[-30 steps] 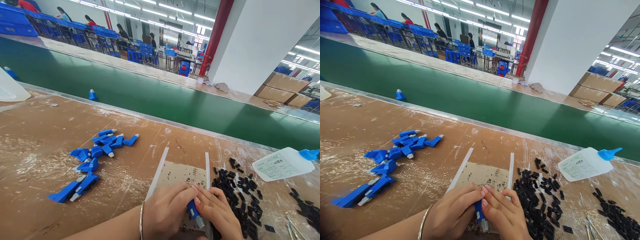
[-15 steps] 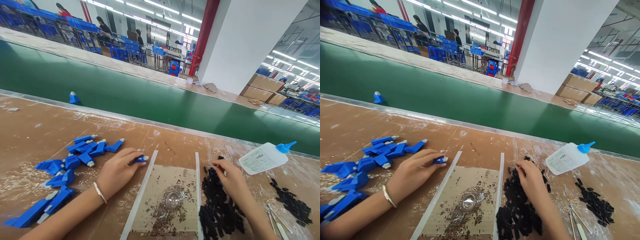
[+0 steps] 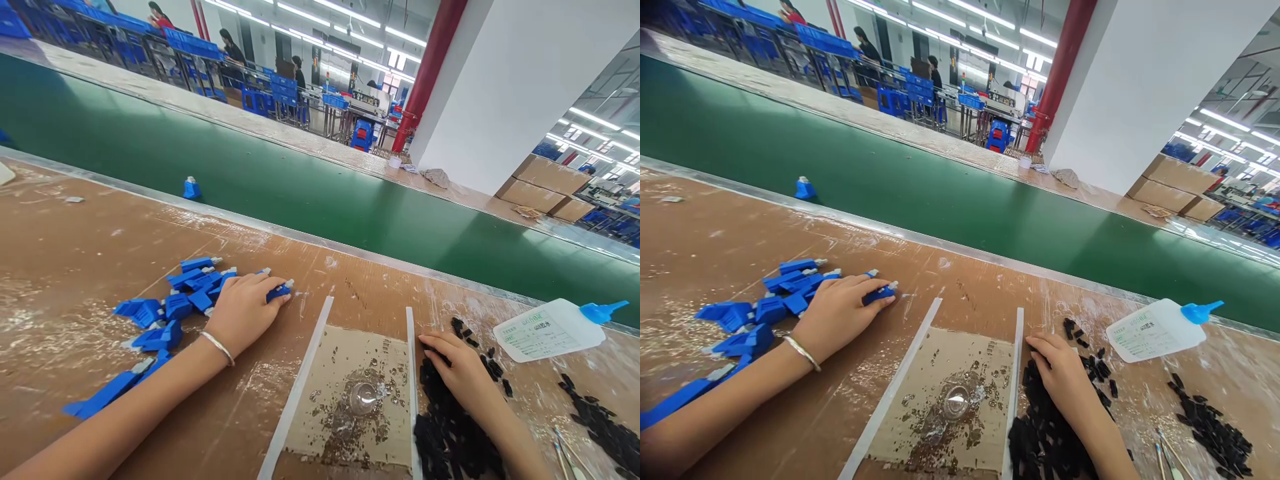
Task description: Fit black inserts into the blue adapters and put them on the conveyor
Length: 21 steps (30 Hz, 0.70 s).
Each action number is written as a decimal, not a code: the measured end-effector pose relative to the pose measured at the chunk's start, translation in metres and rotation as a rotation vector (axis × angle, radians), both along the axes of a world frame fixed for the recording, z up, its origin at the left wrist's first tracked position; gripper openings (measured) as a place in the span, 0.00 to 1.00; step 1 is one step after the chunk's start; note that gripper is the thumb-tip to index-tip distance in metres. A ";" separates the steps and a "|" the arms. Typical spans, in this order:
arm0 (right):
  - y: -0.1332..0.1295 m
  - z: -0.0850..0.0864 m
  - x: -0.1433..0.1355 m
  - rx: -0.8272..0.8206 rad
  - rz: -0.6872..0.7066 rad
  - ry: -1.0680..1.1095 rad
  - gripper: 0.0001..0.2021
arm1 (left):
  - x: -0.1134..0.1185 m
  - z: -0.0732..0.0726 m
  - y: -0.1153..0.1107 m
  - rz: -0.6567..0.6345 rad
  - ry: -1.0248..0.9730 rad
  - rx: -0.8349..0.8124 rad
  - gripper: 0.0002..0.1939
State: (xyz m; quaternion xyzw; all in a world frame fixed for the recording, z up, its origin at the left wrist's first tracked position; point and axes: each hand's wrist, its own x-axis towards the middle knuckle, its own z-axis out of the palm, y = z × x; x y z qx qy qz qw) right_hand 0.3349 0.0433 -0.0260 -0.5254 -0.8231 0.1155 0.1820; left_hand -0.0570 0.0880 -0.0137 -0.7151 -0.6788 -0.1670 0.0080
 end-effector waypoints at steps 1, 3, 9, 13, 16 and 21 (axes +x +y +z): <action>0.000 0.000 0.001 -0.006 0.005 -0.002 0.19 | -0.003 0.002 0.002 0.015 0.019 -0.007 0.17; 0.001 -0.001 0.002 -0.016 0.015 -0.007 0.18 | -0.010 0.004 0.004 0.057 0.080 0.001 0.17; 0.001 0.006 0.002 -0.047 0.067 0.001 0.16 | -0.015 0.001 0.005 0.192 0.287 0.127 0.18; 0.002 0.010 -0.004 -0.053 0.095 0.034 0.15 | -0.005 -0.008 0.001 0.085 0.141 0.230 0.17; 0.001 0.012 -0.010 -0.034 0.077 0.069 0.14 | 0.003 -0.012 -0.003 -0.023 0.043 0.282 0.16; -0.008 0.021 -0.023 -0.002 0.040 0.159 0.09 | 0.009 -0.014 -0.008 -0.093 0.055 0.280 0.15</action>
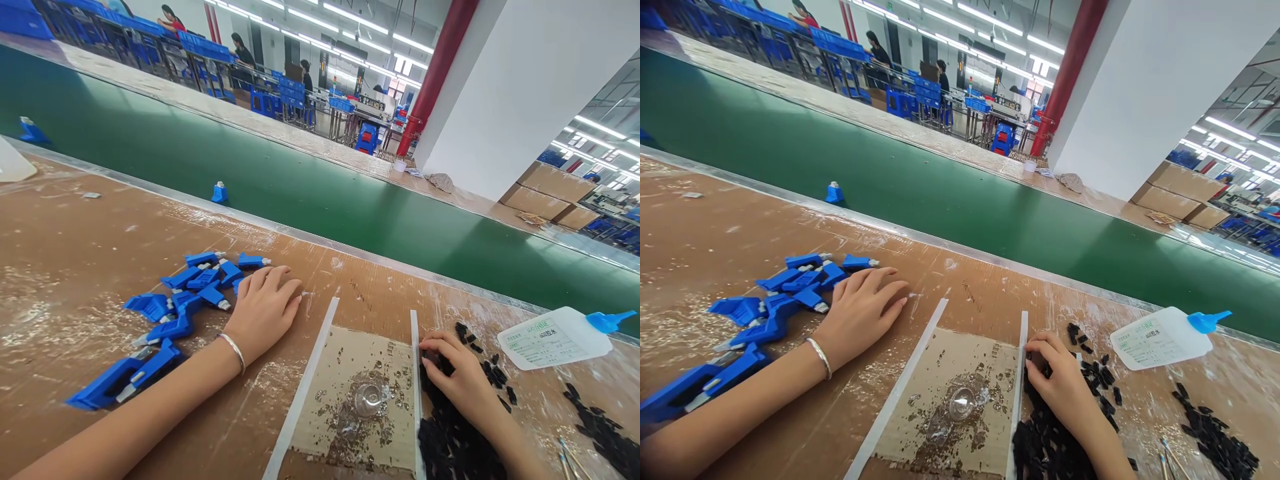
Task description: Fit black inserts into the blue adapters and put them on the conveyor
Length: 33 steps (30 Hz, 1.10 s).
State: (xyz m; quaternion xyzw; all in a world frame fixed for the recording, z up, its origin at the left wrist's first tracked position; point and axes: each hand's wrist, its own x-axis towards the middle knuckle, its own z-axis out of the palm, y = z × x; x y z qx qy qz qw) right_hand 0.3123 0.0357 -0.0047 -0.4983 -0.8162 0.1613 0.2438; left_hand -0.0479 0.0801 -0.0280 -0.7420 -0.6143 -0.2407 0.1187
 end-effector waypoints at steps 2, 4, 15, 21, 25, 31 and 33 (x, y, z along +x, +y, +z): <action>-0.007 0.005 -0.005 0.000 -0.004 0.037 0.08 | 0.001 -0.001 -0.001 -0.015 0.015 -0.013 0.15; -0.013 0.008 -0.011 0.000 0.018 0.098 0.07 | 0.001 -0.002 -0.001 -0.024 0.018 -0.022 0.15; -0.039 0.004 -0.040 0.046 0.268 0.212 0.14 | 0.005 -0.007 -0.001 -0.023 0.003 -0.079 0.14; -0.046 -0.011 -0.043 0.125 0.251 0.121 0.18 | 0.006 -0.008 -0.001 -0.038 -0.056 -0.085 0.13; -0.051 -0.026 -0.042 0.085 0.177 0.127 0.21 | 0.007 -0.008 -0.001 -0.055 -0.061 -0.091 0.14; -0.055 -0.029 -0.045 0.015 0.141 0.148 0.21 | 0.008 -0.008 -0.001 -0.048 -0.040 -0.098 0.14; -0.055 -0.029 -0.045 0.002 0.143 0.153 0.21 | 0.008 -0.008 -0.001 -0.053 -0.066 -0.094 0.14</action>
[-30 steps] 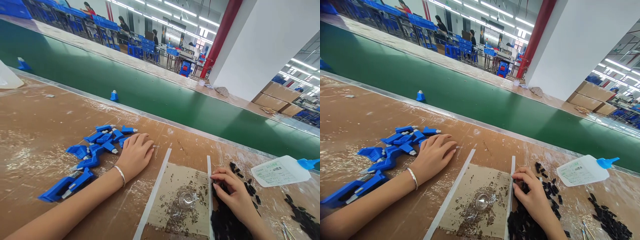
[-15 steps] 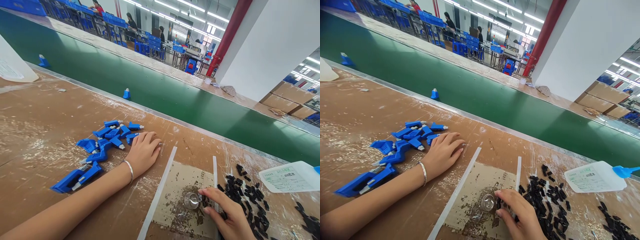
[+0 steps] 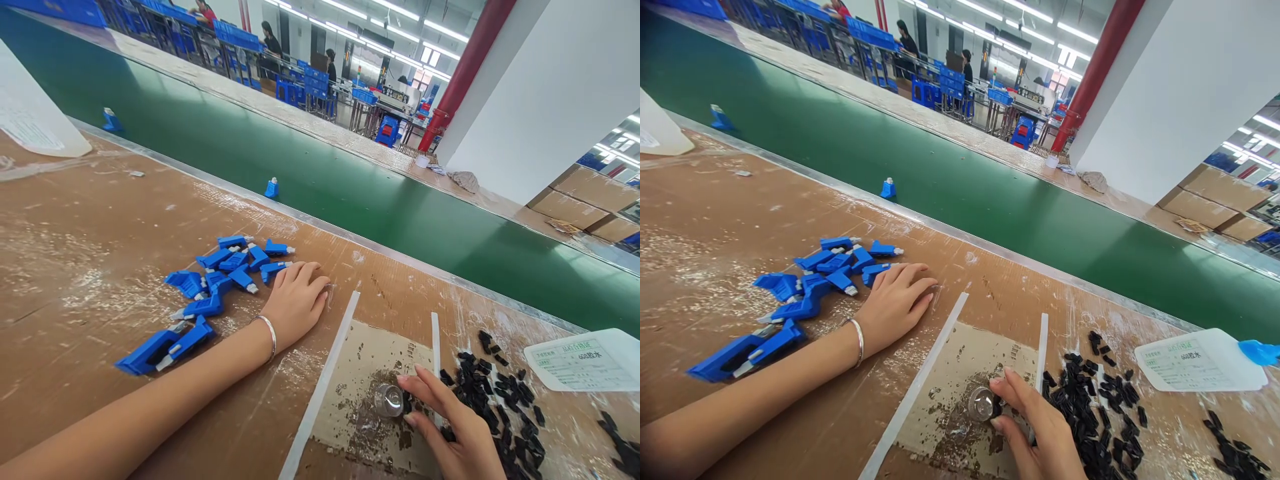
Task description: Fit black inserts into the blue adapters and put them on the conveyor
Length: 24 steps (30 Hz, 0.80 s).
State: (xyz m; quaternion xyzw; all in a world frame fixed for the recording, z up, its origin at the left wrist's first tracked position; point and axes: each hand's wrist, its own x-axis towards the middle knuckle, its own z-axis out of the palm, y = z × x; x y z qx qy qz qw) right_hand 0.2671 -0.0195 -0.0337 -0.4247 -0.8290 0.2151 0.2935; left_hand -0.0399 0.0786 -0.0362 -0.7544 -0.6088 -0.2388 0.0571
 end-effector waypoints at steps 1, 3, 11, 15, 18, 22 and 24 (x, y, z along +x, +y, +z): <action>0.000 0.000 0.000 0.000 0.001 0.002 0.20 | 0.000 0.000 0.000 -0.001 -0.011 0.001 0.13; 0.001 0.000 0.000 0.016 0.006 -0.001 0.21 | 0.000 0.000 0.000 -0.001 -0.022 -0.003 0.13; 0.001 0.005 0.000 0.113 0.042 -0.138 0.24 | 0.000 -0.001 0.000 0.001 0.008 -0.009 0.14; 0.001 0.004 0.000 0.115 0.037 -0.168 0.25 | 0.000 0.000 0.000 0.011 0.048 -0.012 0.14; 0.002 0.005 0.002 0.062 0.046 -0.155 0.27 | 0.000 0.000 0.001 0.011 0.061 -0.015 0.14; 0.006 0.010 0.013 -0.113 -0.013 0.000 0.29 | -0.001 -0.002 0.001 0.005 0.019 -0.013 0.14; 0.009 0.013 0.019 -0.298 -0.080 0.199 0.27 | -0.002 -0.002 0.001 -0.006 -0.044 -0.011 0.14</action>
